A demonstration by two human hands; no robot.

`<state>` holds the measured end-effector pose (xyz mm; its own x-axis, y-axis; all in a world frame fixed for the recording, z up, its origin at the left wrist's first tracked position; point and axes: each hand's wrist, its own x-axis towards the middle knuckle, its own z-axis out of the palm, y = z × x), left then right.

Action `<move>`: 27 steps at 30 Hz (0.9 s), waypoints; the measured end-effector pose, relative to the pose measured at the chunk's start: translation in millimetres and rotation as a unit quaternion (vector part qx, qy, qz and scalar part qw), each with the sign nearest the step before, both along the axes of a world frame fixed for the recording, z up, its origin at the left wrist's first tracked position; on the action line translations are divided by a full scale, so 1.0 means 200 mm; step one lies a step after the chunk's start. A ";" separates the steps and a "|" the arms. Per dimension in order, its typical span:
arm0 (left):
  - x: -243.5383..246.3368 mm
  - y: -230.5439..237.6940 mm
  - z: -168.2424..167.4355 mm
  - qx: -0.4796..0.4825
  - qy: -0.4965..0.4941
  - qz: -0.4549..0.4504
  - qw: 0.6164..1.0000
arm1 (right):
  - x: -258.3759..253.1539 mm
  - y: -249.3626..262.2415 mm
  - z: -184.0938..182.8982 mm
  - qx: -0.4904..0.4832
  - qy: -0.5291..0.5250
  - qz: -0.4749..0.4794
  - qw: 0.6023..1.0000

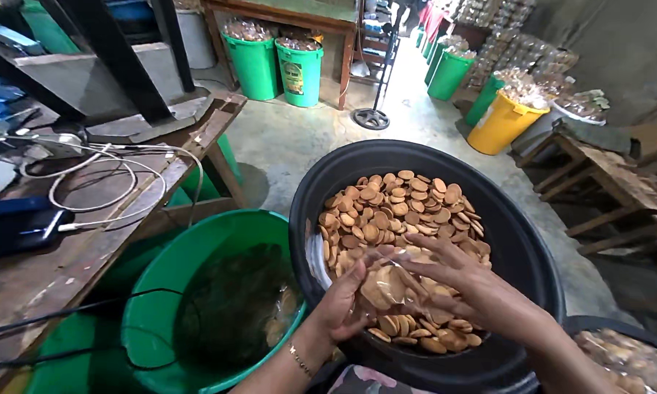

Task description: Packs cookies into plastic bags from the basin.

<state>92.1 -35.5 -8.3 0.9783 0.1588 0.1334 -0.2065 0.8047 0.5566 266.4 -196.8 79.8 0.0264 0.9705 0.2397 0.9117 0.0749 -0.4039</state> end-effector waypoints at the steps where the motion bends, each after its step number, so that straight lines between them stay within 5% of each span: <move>1: 0.00 0.00 0.00 0.010 -0.005 -0.014 1.000 | 0.01 0.00 -0.02 0.034 0.028 -0.007 0.999; 4: 0.01 0.01 0.01 0.057 0.000 -0.021 0.998 | 0.04 0.00 -0.03 0.127 0.132 -0.030 0.983; 7: 0.02 0.00 0.02 0.085 0.025 0.013 0.996 | 0.05 -0.04 -0.01 0.074 0.155 -0.034 0.985; 15: 0.02 -0.04 0.04 0.048 0.067 0.011 0.997 | -0.05 -0.06 -0.02 -0.014 0.065 -0.032 0.997; 18: 0.03 -0.05 0.04 0.050 0.076 0.023 0.996 | -0.07 -0.07 -0.06 0.051 0.004 -0.058 0.997; 23: 0.03 -0.02 0.04 0.100 -0.024 -0.025 0.994 | -0.03 -0.13 -0.01 0.042 0.299 -0.061 0.951; 27: 0.06 -0.09 0.04 0.096 -0.007 -0.002 0.995 | -0.04 -0.12 -0.04 0.034 0.272 -0.075 0.959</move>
<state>103.9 -53.1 -1.0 0.9769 0.1245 0.1738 -0.2114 0.6846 0.6976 258.4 -219.9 72.3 0.3043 0.9283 0.2137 0.5700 0.0023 -0.8217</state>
